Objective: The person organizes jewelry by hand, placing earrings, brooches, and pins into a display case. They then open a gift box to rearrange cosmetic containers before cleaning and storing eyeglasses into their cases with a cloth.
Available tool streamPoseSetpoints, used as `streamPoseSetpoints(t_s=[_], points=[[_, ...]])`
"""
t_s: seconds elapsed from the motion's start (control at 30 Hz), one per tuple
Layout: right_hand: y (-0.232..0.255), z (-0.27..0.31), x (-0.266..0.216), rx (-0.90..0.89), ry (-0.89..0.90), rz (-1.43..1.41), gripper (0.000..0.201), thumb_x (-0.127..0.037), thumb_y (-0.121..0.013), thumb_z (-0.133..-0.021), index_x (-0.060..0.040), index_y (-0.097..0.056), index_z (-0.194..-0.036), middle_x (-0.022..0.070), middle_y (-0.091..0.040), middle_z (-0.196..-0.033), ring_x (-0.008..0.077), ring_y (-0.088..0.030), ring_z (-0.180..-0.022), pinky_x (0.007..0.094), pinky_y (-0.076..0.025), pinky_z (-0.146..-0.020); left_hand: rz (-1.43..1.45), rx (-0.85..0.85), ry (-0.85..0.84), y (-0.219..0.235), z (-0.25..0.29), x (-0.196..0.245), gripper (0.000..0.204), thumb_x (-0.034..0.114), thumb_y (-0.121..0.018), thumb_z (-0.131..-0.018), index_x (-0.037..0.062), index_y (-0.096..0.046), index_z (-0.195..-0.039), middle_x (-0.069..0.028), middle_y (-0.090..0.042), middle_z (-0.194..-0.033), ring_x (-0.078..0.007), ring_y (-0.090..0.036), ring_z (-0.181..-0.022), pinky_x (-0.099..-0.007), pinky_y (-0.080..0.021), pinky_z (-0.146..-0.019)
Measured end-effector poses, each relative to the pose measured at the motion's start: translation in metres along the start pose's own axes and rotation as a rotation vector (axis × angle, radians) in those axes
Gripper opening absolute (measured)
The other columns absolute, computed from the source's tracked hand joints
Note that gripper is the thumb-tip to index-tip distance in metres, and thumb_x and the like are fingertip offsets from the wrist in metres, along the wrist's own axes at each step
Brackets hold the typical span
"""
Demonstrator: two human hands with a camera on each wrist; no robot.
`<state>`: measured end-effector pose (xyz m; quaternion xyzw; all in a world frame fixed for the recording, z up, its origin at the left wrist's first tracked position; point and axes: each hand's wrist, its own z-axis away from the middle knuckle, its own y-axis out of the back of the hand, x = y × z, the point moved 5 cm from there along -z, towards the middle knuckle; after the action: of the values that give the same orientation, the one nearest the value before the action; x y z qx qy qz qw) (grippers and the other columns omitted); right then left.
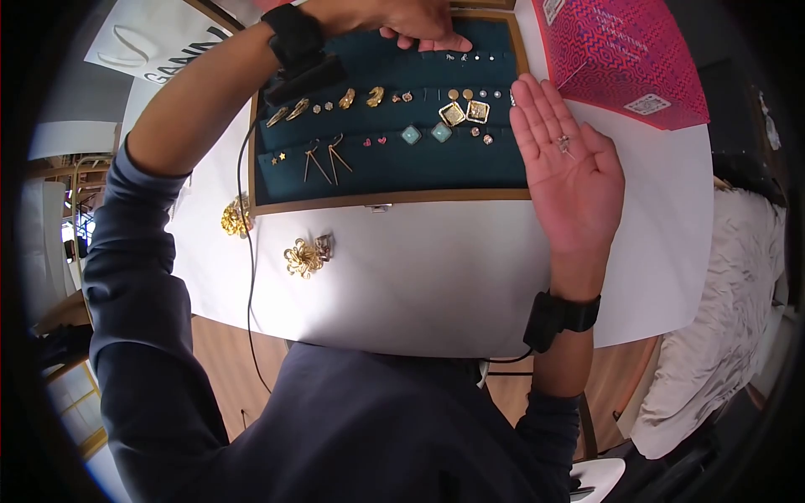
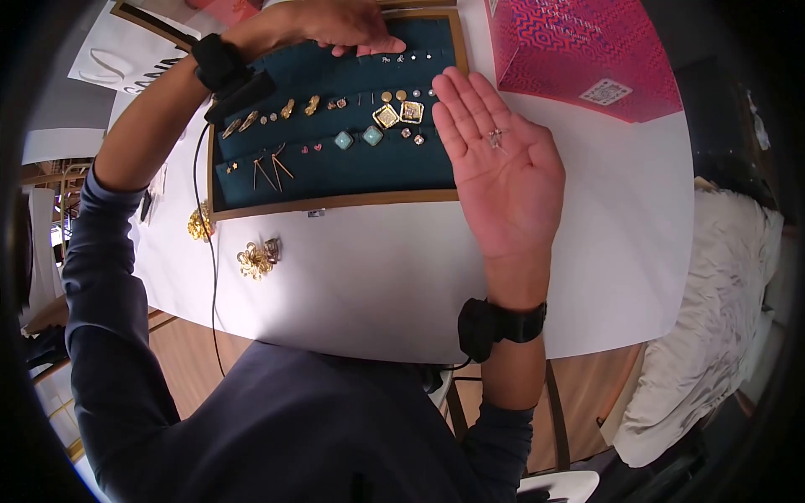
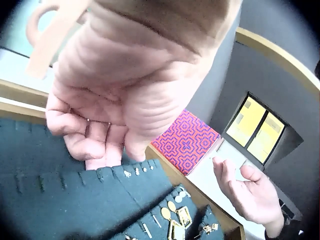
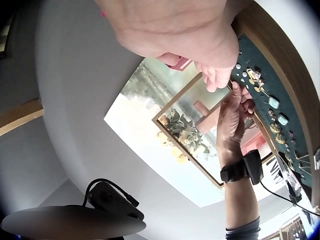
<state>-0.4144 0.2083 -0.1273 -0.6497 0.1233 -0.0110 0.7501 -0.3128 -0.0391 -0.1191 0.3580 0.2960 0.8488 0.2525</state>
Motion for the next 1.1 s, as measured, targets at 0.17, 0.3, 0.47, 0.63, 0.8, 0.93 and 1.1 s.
streamPoseSetpoints(t_s=[0.17,0.3,0.47,0.63,0.8,0.93,1.1], points=[[0.002,-0.001,0.0,0.01,-0.007,-0.02,0.058,-0.015,-0.042,-0.103,0.017,-0.03,-0.15,0.032,-0.031,-0.159,0.0419,-0.027,-0.153,0.0492,-0.022,-0.13,-0.06,-0.044,-0.008,0.0,0.005,0.001,0.062,0.065,-0.061,-0.096,0.0057,-0.076,-0.084,0.0002,-0.059,-0.063,-0.0139,-0.055,-0.055,-0.0304,-0.046,-0.051],[0.0,0.0,-0.001,0.015,0.003,-0.005,0.058,-0.015,-0.042,-0.103,0.0169,-0.031,-0.149,0.0317,-0.032,-0.159,0.0416,-0.027,-0.153,0.0489,-0.022,-0.129,-0.14,-0.014,0.118,0.005,0.009,-0.001,0.07,0.07,-0.059,-0.095,0.0032,-0.075,-0.082,-0.0018,-0.06,-0.063,-0.0152,-0.055,-0.053,-0.0306,-0.047,-0.05],[0.0,0.0,0.0,0.018,0.01,0.01,0.057,-0.015,-0.041,-0.103,0.0166,-0.032,-0.149,0.0316,-0.032,-0.159,0.0413,-0.028,-0.153,0.0487,-0.022,-0.129,0.081,-0.039,0.229,0.006,0.025,-0.003,0.076,0.076,-0.055,-0.093,0.0027,-0.074,-0.083,-0.0041,-0.063,-0.067,-0.0133,-0.053,-0.051,-0.0286,-0.044,-0.045],[0.001,0.0,0.0,0.021,0.002,-0.018,0.056,-0.015,-0.041,-0.103,0.0166,-0.033,-0.148,0.0313,-0.033,-0.159,0.0413,-0.029,-0.153,0.0485,-0.023,-0.129,0.331,0.083,0.227,0.002,0.021,0.004,0.074,0.075,-0.057,-0.092,0.0031,-0.073,-0.091,-0.0021,-0.064,-0.073,-0.0082,-0.05,-0.05,-0.0222,-0.041,-0.043],[0.001,0.0,0.0,0.035,0.004,0.007,0.056,-0.015,-0.041,-0.102,0.0165,-0.034,-0.148,0.031,-0.034,-0.159,0.041,-0.029,-0.152,0.0484,-0.023,-0.129,0.502,0.026,0.073,-0.003,0.013,0.014,0.073,0.075,-0.057,-0.092,0.004,-0.073,-0.099,0.0,-0.061,-0.075,-0.0065,-0.051,-0.052,-0.0195,-0.04,-0.043],[0.002,-0.001,0.0,0.03,0.0,0.003,0.056,-0.014,-0.041,-0.102,0.0166,-0.033,-0.149,0.0312,-0.034,-0.159,0.041,-0.029,-0.152,0.0484,-0.023,-0.129,0.407,0.01,0.106,-0.003,0.006,0.015,0.067,0.072,-0.057,-0.095,0.0067,-0.072,-0.095,0.0014,-0.058,-0.074,-0.0069,-0.05,-0.051,-0.0215,-0.037,-0.042],[0.001,0.0,0.0,0.018,0.0,-0.002,0.057,-0.014,-0.042,-0.103,0.0173,-0.03,-0.15,0.0319,-0.032,-0.159,0.0413,-0.028,-0.153,0.0487,-0.023,-0.129,0.171,-0.169,-0.155,-0.001,-0.019,0.02,0.061,0.065,-0.058,-0.098,0.009,-0.066,-0.076,0.0027,-0.056,-0.067,-0.0085,-0.048,-0.052,-0.0271,-0.035,-0.042]])
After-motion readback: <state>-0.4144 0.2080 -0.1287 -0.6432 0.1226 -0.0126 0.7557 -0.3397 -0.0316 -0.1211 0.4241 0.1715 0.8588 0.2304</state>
